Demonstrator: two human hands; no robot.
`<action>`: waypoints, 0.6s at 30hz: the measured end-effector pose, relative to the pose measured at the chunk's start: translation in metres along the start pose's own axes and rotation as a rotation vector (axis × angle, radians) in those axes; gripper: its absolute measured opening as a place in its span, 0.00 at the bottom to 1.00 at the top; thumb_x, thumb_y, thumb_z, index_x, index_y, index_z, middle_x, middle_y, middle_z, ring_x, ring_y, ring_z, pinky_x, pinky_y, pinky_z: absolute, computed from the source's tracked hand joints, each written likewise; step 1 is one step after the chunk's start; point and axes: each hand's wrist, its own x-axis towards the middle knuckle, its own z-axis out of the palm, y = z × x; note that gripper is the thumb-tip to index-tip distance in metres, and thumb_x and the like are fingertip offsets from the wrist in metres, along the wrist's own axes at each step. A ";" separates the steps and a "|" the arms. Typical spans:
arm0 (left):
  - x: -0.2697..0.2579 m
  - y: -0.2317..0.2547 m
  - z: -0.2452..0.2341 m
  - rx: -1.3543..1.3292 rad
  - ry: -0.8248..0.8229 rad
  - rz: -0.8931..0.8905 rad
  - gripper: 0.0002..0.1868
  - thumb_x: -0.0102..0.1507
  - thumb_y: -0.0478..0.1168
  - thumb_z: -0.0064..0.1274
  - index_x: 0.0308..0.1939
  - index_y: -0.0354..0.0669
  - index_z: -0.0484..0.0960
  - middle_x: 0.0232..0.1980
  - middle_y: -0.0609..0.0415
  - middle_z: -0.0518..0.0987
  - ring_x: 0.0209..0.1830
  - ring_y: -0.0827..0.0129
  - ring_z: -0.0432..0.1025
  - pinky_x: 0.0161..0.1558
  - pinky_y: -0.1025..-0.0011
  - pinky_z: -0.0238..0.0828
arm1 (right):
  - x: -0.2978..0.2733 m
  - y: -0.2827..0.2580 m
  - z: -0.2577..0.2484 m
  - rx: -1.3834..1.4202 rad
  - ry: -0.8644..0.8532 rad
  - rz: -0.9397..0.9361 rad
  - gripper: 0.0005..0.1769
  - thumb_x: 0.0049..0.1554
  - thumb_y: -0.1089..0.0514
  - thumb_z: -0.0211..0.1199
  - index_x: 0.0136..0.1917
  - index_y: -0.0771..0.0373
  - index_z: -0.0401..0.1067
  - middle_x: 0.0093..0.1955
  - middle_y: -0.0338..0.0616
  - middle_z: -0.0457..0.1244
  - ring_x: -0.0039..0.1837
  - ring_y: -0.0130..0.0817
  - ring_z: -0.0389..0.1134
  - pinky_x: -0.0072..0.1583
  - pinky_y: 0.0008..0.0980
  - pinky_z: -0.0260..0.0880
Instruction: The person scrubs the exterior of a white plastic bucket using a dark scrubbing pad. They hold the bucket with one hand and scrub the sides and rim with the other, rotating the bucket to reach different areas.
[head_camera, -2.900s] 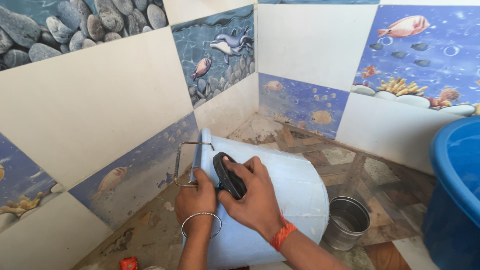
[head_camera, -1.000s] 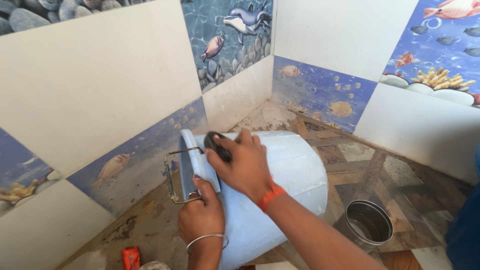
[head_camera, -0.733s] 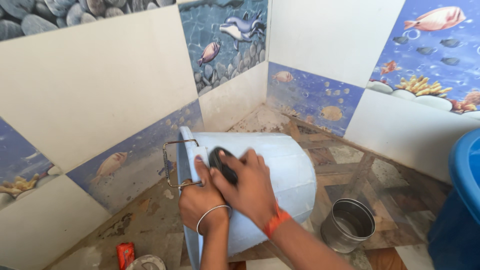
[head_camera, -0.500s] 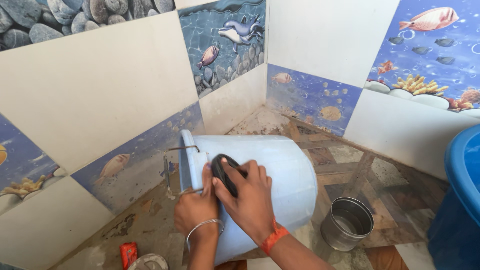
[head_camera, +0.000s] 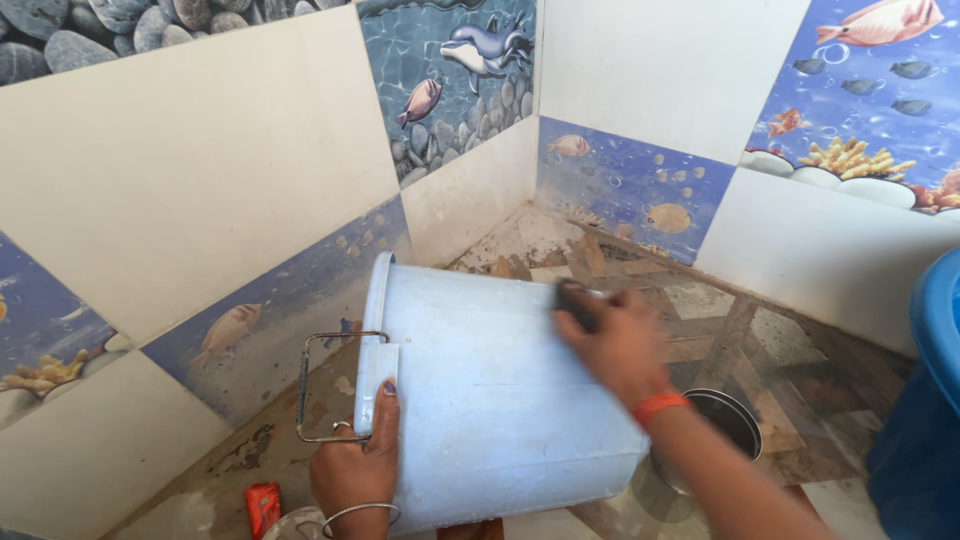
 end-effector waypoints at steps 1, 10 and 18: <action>0.000 0.003 -0.001 -0.010 -0.005 -0.005 0.41 0.59 0.71 0.51 0.33 0.28 0.87 0.27 0.31 0.81 0.31 0.40 0.79 0.39 0.51 0.76 | 0.004 0.015 -0.004 -0.007 -0.027 0.093 0.30 0.53 0.31 0.63 0.66 0.36 0.75 0.62 0.50 0.61 0.64 0.51 0.59 0.65 0.57 0.60; -0.008 0.011 -0.003 -0.116 0.034 0.094 0.36 0.60 0.67 0.52 0.31 0.32 0.88 0.27 0.33 0.81 0.28 0.39 0.78 0.35 0.52 0.75 | -0.037 -0.069 -0.003 0.243 -0.124 0.023 0.32 0.49 0.43 0.69 0.68 0.38 0.72 0.59 0.44 0.62 0.57 0.47 0.64 0.59 0.48 0.69; -0.010 0.000 0.002 -0.125 -0.073 0.027 0.38 0.62 0.65 0.52 0.25 0.27 0.86 0.25 0.28 0.80 0.26 0.42 0.79 0.35 0.54 0.75 | -0.088 -0.088 0.018 0.187 -0.007 -0.303 0.38 0.43 0.46 0.75 0.68 0.42 0.72 0.58 0.48 0.61 0.56 0.50 0.59 0.56 0.52 0.59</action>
